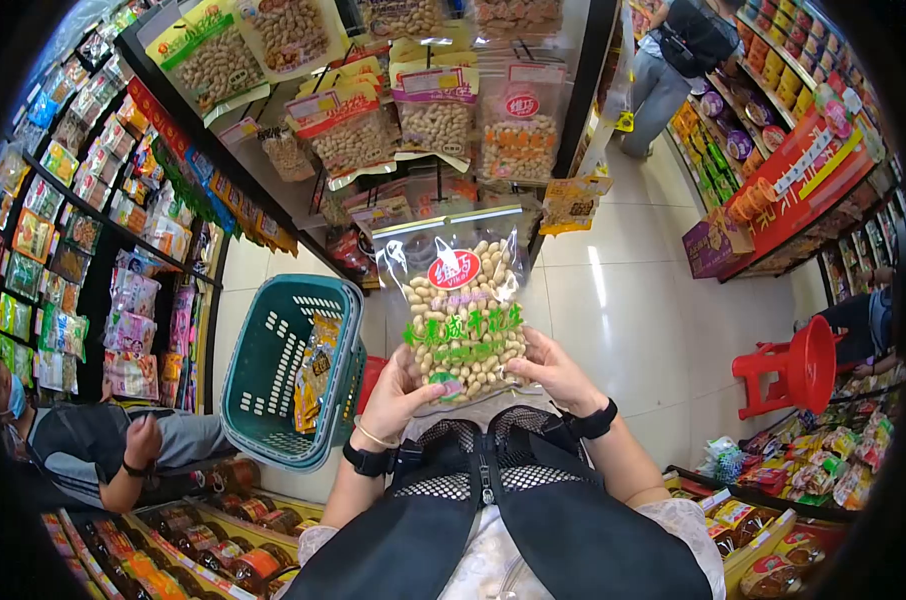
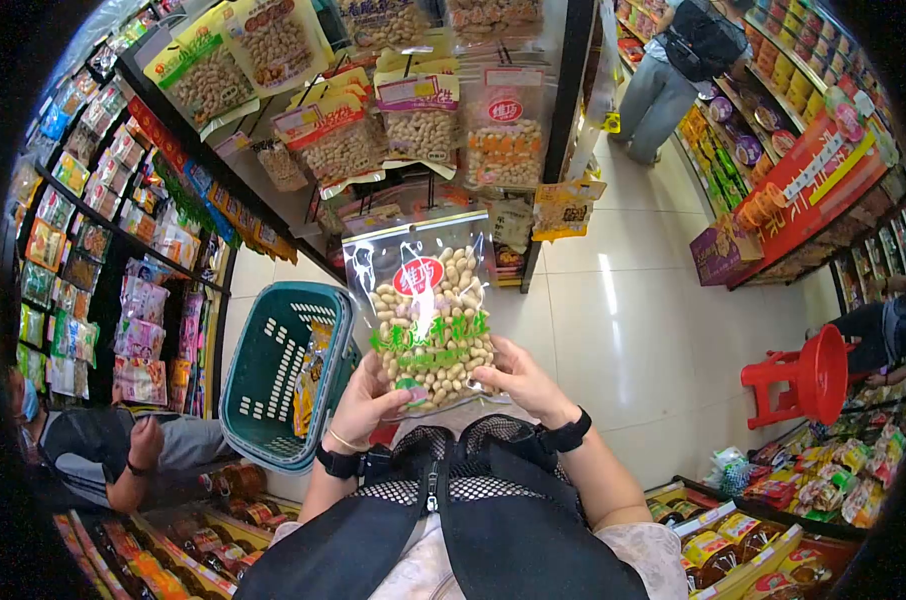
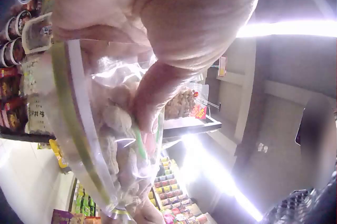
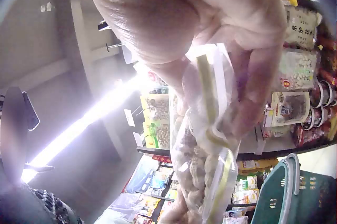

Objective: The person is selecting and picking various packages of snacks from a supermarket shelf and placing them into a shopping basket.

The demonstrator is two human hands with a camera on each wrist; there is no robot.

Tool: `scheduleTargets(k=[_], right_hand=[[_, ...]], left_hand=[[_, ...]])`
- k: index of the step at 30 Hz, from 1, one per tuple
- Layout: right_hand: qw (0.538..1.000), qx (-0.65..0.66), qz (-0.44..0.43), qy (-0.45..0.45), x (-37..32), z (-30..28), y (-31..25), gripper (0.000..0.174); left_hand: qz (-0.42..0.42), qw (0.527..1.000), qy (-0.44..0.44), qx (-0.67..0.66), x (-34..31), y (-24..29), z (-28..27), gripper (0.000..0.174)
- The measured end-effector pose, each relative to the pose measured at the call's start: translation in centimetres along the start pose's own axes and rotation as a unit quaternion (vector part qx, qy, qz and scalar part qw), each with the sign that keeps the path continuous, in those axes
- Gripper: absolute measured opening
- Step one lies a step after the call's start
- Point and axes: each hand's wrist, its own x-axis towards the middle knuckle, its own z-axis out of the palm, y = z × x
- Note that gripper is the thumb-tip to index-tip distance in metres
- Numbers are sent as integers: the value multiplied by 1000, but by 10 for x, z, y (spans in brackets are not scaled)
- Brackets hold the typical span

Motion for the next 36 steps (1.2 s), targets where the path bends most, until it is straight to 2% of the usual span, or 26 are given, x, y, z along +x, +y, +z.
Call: scheduleTargets(k=[1,3,5,7,11,18,20,26,36], right_hand=[[1000,-1,5,-1,-1,0,-1,55],[1000,-4,-10,-7,0,-1,-3,56],[1000,0,2,-10,5,-6,0,55],[999,-6,-31,8,10,-4,-4,52],[1000,-3,-2,-2,10,-7,-7,54],[1000,-8,-25,15,16,-12,-10,52],[999,9,-14,50,14,-12,-14,49],[998,41,-25,31,20,-22,-7,47],[1000,11,-11,17,23,-22,-11,47]], left_hand=[[-2,1000,3,-4,1,-5,0,64],[61,998,2,0,4,-10,3,65],[55,998,5,-8,7,-9,1,66],[44,999,3,-30,11,-7,-2,69],[73,997,3,-15,9,-9,-2,68],[40,999,12,-14,15,-3,1,67],[30,999,-1,-21,17,-3,1,67],[36,999,-11,-10,19,-9,-3,65],[33,999,-1,-11,15,-8,-2,62]])
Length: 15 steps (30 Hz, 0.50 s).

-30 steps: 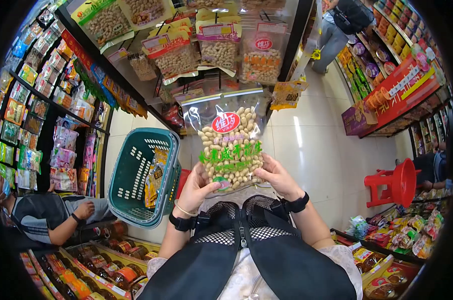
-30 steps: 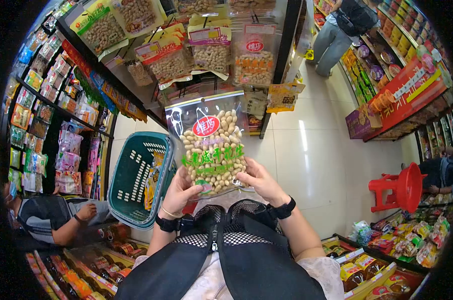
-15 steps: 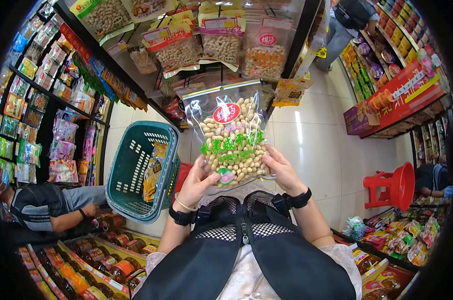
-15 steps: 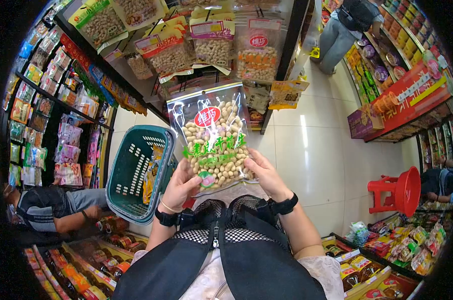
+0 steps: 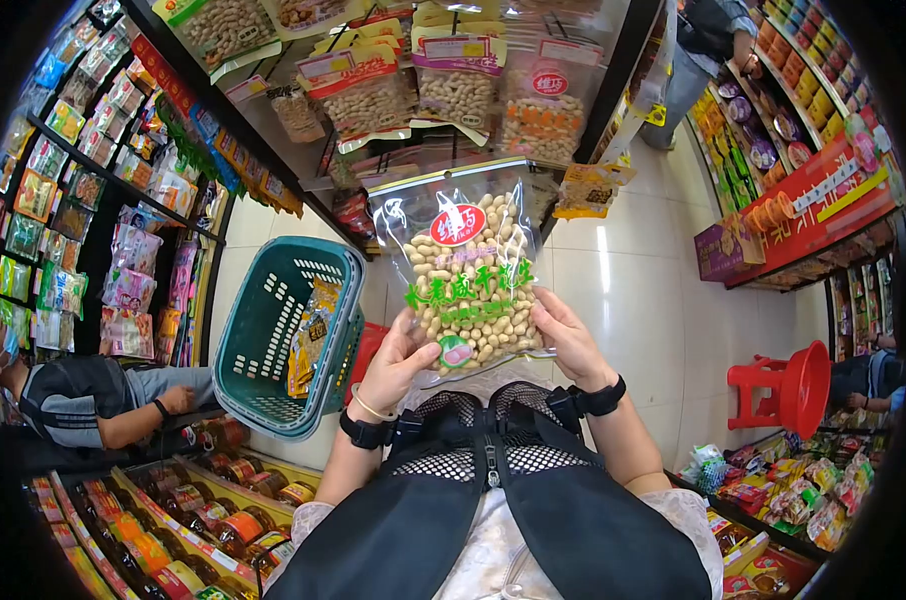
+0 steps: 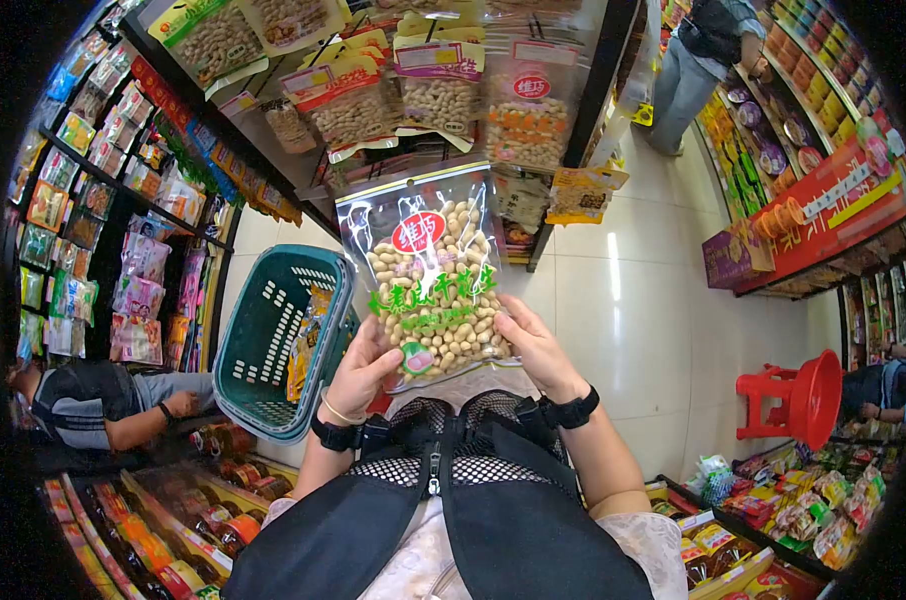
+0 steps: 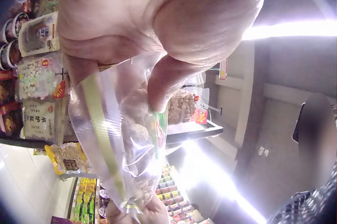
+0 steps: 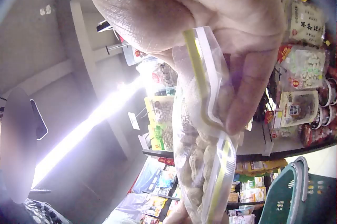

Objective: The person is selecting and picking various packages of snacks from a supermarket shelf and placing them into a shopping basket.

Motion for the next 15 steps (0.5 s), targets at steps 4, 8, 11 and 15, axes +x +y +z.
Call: scheduleTargets(k=[4,8,11,15], right_hand=[[1000,1,-2,9,0,0,1,47],[1000,9,-4,4,1,1,-2,47],[1000,20,-7,-14,4,0,-1,47],[1000,13,14,-1,2,3,-3,46]], left_hand=[[18,1000,0,-5,1,-7,-1,61],[-13,1000,6,-6,0,-4,-2,63],[36,999,2,-19,2,-9,0,64],[38,999,10,-22,-1,-6,2,65]])
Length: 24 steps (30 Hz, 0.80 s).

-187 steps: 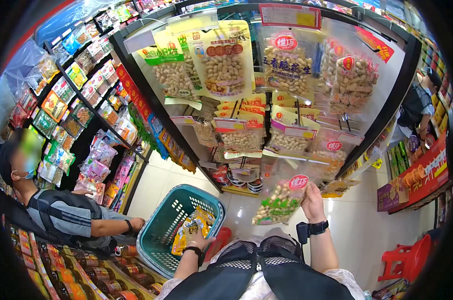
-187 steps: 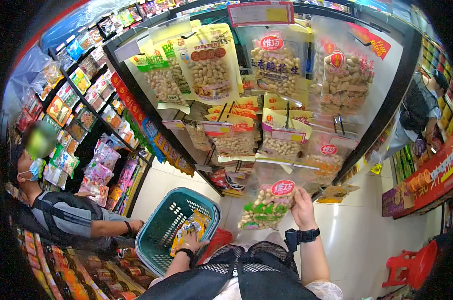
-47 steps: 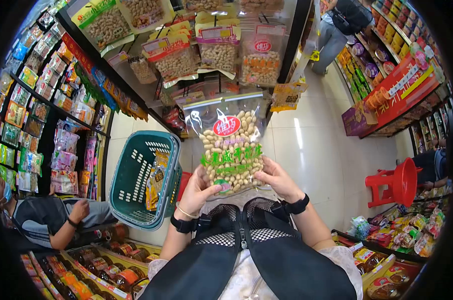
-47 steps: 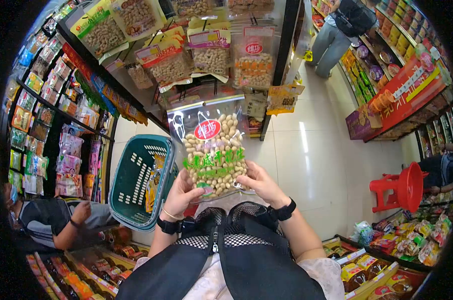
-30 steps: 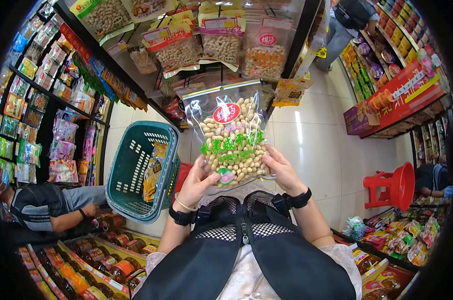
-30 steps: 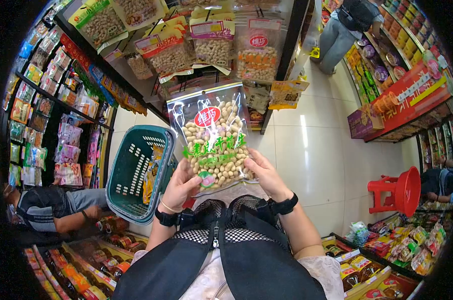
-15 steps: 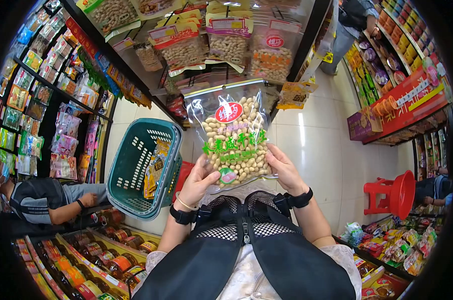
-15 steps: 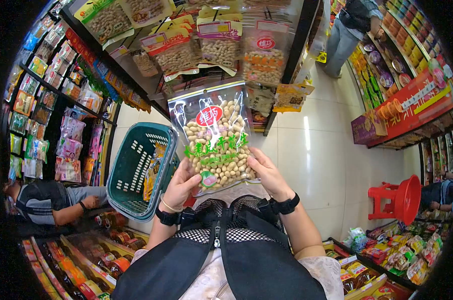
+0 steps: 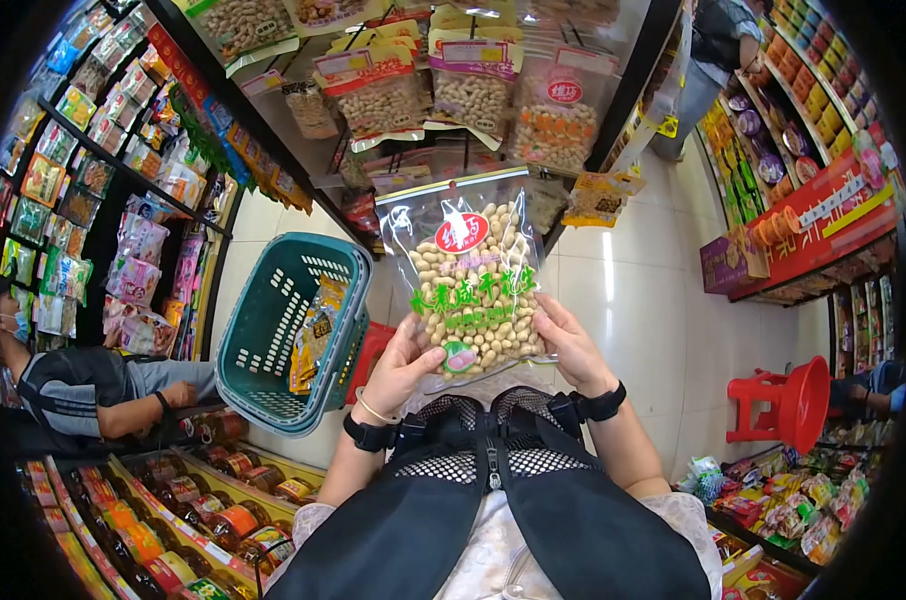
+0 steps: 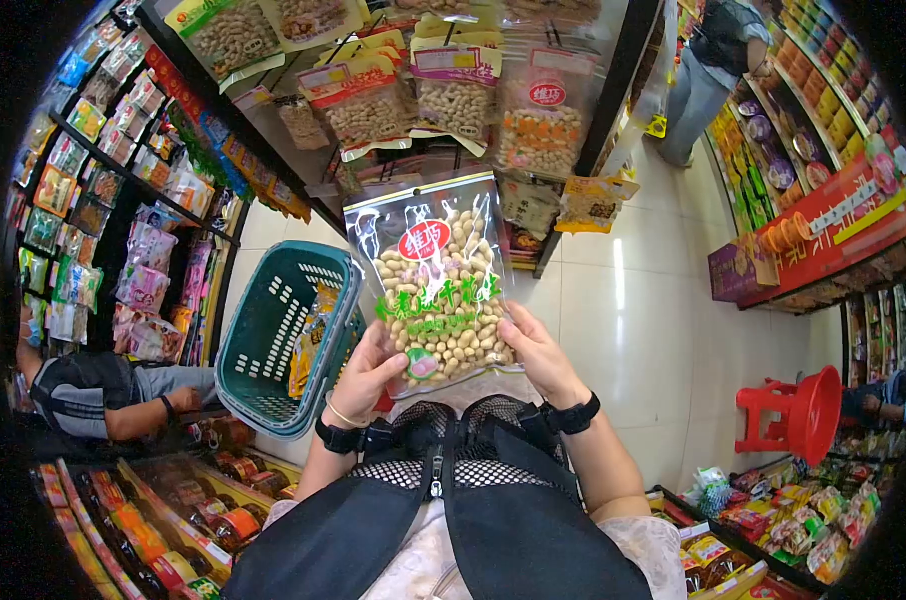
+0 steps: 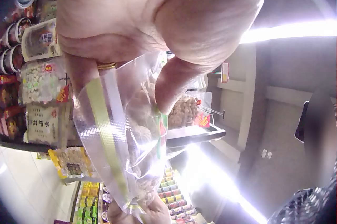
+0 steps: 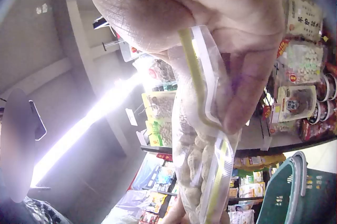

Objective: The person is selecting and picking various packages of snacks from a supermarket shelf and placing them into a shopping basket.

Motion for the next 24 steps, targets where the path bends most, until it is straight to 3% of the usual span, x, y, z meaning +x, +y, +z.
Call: scheduleTargets(k=[21,23,24], right_hand=[[999,-43,10,21,2,4,7,44],[995,-79,12,67,5,14,-3,44],[996,-89,5,18,15,15,-12,46]], left_hand=[[2,999,16,-35,4,-5,-14,59],[5,1000,12,-1,4,16,-16,59],[1,1000,16,7,-5,18,-13,59]])
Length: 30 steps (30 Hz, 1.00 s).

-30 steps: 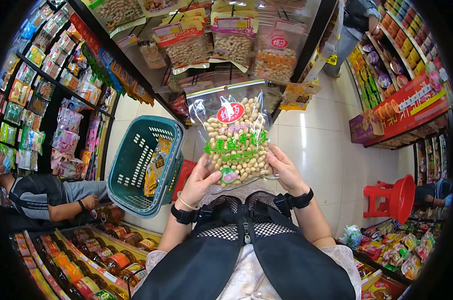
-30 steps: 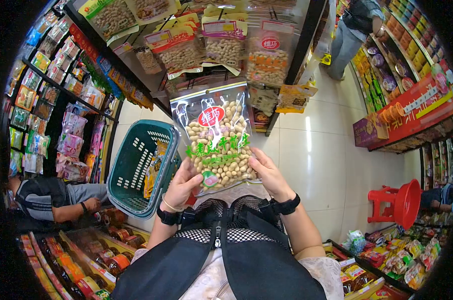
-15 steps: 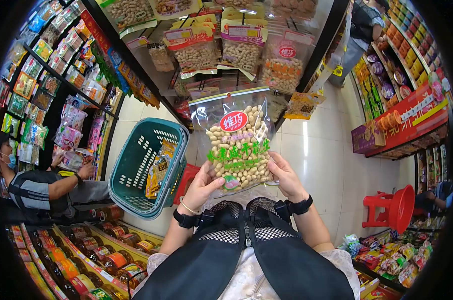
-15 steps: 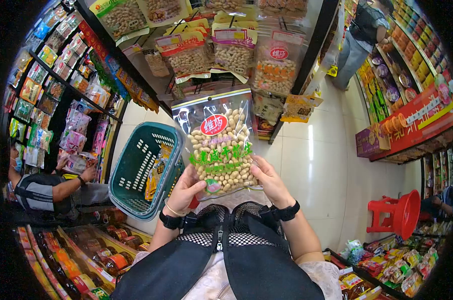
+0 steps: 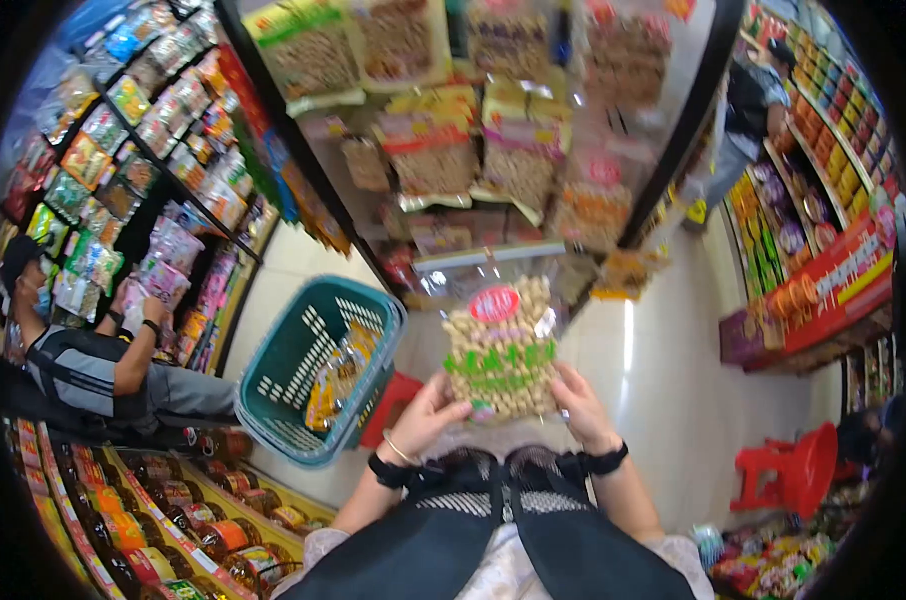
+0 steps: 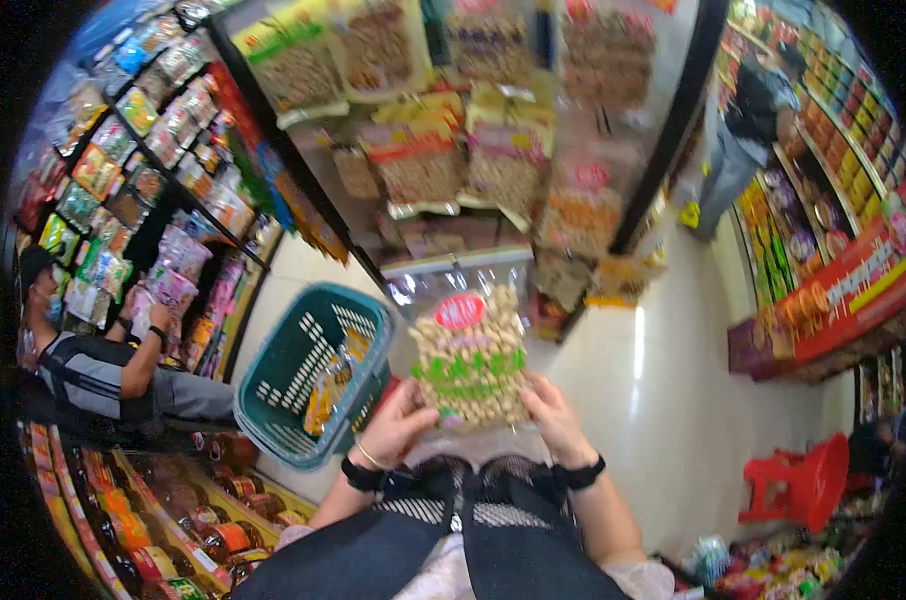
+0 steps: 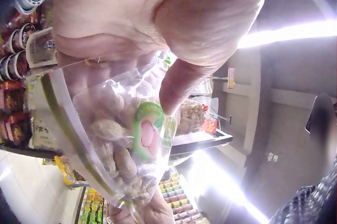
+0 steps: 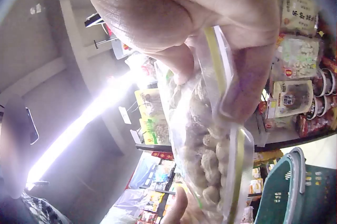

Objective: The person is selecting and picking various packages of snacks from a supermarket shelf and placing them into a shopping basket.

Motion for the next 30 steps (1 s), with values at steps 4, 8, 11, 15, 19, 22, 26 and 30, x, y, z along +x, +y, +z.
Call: scheduleTargets(k=[4,8,11,15,19,22,26,30], right_hand=[[999,21,-4,31,-17,-7,23,45],[994,109,-13,21,-23,-7,25,44],[993,116,1,29,-26,-8,27,45],[994,102,7,28,-27,-11,29,45],[993,115,1,6,-30,-6,23,44],[995,102,-2,2,-21,-10,26,44],[998,25,52,-23,-15,-13,16,45],[997,75,15,-25,-9,-7,27,45]], left_hand=[[-19,999,-10,-32,-8,-18,11,54],[-15,1000,-19,-18,-9,-26,6,59],[-16,999,-21,-19,-10,-22,9,63],[-17,1000,-15,7,-11,-22,9,57],[8,1000,-6,11,-11,-28,7,54],[-29,999,-11,14,-11,-13,17,51],[-59,997,58,-4,-10,-9,16,55],[-28,998,47,-21,-4,3,19,48]])
